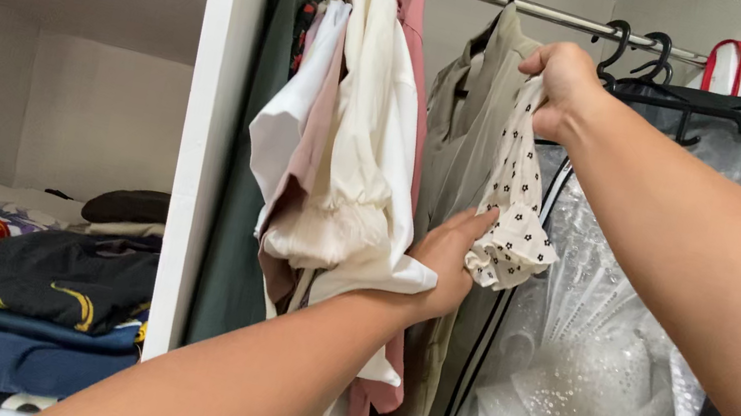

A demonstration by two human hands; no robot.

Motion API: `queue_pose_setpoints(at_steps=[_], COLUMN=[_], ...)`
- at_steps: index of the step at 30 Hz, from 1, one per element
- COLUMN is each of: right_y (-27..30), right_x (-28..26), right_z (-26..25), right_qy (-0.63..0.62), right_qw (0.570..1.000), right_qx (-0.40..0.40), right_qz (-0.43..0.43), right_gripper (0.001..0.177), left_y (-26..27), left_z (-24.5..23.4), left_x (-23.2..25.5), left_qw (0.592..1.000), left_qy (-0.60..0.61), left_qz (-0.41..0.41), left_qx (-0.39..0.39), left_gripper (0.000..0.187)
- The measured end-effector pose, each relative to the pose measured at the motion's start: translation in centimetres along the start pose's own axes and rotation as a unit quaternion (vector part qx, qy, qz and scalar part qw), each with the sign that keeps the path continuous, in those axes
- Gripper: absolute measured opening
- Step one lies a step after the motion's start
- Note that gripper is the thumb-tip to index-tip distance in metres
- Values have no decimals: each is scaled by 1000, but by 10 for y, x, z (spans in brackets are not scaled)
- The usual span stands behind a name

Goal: The person removes several garments from a closet, including a white blouse, a pink dress, a blue dress, a beige vest, and a pink shirt. Each item is taken off its hanger and placed on a bed.

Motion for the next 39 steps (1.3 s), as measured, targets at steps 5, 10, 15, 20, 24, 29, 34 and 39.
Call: queue_pose_setpoints(at_steps=[5, 10, 15, 20, 24, 29, 34, 39], right_y=[45, 101, 161, 221, 266, 314, 336, 344], right_x=[61, 126, 144, 155, 154, 150, 146, 150], right_z=[-19, -44, -74, -89, -96, -100, -114, -139], right_qy=[-23, -17, -39, -34, -30, -19, -18, -28], right_qw=[999, 996, 995, 993, 994, 995, 996, 996], right_qx=[-32, -62, -78, -92, -88, -68, -50, -43], right_qz=[18, 56, 42, 62, 61, 64, 76, 76], right_gripper=[31, 36, 35, 38, 41, 47, 48, 47], left_y=[66, 142, 181, 206, 213, 204, 173, 145], left_z=[42, 86, 112, 118, 114, 111, 138, 177], left_x=[-16, -15, -2, 16, -7, -46, -88, -119], left_qw=[1000, 999, 986, 981, 977, 993, 985, 949], left_qy=[11, 17, 60, 123, 182, 68, 16, 93], left_qz=[-3, -10, -75, -28, -97, -101, -172, -300], left_qx=[-22, -48, -134, -146, -56, -1, -10, -24], left_gripper=[67, 69, 68, 63, 70, 76, 86, 78])
Point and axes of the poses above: each hand's wrist, its own y-axis away from the middle knuckle, its own z-axis out of the palm, x = y × z, the point moved 10 cm from there along -y, towards the middle knuckle, and after that the axes turned 10 degrees about y, right-handed, at the moved point
